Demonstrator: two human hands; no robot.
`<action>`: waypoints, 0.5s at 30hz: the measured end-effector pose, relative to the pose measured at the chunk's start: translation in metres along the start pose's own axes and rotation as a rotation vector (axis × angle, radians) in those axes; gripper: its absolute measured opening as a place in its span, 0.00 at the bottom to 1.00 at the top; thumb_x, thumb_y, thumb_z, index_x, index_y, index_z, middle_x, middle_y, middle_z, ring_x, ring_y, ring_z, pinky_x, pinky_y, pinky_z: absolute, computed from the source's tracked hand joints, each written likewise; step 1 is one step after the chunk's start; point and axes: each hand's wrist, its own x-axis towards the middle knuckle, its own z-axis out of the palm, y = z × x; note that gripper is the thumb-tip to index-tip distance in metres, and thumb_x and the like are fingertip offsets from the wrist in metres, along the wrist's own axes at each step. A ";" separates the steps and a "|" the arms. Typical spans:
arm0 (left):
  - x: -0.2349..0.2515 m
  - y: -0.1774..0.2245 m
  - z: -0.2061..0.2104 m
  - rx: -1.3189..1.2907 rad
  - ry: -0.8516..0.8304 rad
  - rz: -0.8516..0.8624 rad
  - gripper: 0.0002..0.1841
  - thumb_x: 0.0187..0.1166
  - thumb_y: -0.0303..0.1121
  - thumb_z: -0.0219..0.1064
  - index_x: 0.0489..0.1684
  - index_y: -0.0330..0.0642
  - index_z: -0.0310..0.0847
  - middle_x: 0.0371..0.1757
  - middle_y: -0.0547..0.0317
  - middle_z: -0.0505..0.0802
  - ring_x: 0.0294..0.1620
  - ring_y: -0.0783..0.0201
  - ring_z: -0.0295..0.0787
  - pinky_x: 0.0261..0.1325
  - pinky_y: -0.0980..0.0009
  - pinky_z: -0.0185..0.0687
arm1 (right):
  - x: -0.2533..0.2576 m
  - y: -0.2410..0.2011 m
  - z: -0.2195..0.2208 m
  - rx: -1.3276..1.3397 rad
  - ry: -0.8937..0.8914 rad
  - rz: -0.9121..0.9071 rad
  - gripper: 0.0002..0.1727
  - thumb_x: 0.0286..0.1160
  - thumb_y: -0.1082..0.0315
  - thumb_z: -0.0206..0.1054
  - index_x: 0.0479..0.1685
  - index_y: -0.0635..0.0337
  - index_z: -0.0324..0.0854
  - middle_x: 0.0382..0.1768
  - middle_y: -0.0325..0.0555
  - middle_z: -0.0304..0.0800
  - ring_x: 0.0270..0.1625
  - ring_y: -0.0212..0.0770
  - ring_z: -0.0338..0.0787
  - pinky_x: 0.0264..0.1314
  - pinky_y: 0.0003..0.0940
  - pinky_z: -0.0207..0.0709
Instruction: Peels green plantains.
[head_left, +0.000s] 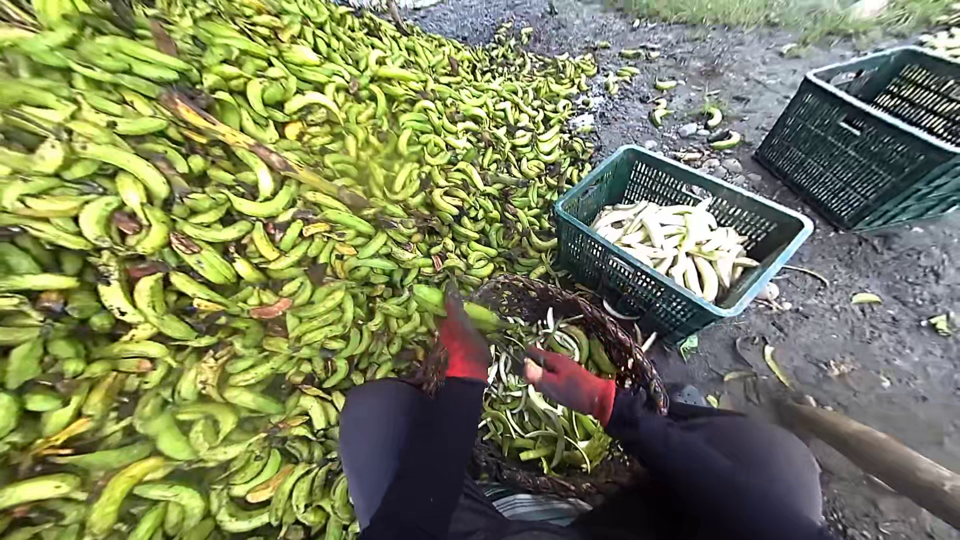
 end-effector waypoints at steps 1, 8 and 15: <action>-0.005 0.002 0.000 -0.032 -0.033 0.019 0.38 0.82 0.62 0.61 0.83 0.43 0.66 0.71 0.42 0.84 0.69 0.51 0.83 0.67 0.46 0.82 | 0.003 0.002 0.004 -0.004 0.029 0.029 0.39 0.82 0.34 0.50 0.73 0.59 0.76 0.51 0.51 0.88 0.50 0.42 0.87 0.58 0.48 0.80; -0.006 -0.018 -0.015 -0.193 -0.246 -0.064 0.29 0.85 0.54 0.62 0.78 0.45 0.73 0.68 0.47 0.87 0.67 0.52 0.86 0.66 0.47 0.85 | 0.015 0.017 -0.001 0.264 0.265 0.084 0.41 0.84 0.37 0.48 0.80 0.64 0.68 0.41 0.42 0.84 0.39 0.33 0.83 0.46 0.34 0.82; -0.028 -0.024 -0.005 -0.069 -0.002 -0.101 0.32 0.84 0.55 0.63 0.78 0.39 0.72 0.70 0.40 0.85 0.70 0.50 0.83 0.71 0.47 0.80 | 0.021 0.021 0.014 0.141 0.313 0.095 0.41 0.85 0.37 0.45 0.80 0.65 0.70 0.56 0.53 0.88 0.52 0.40 0.87 0.61 0.40 0.81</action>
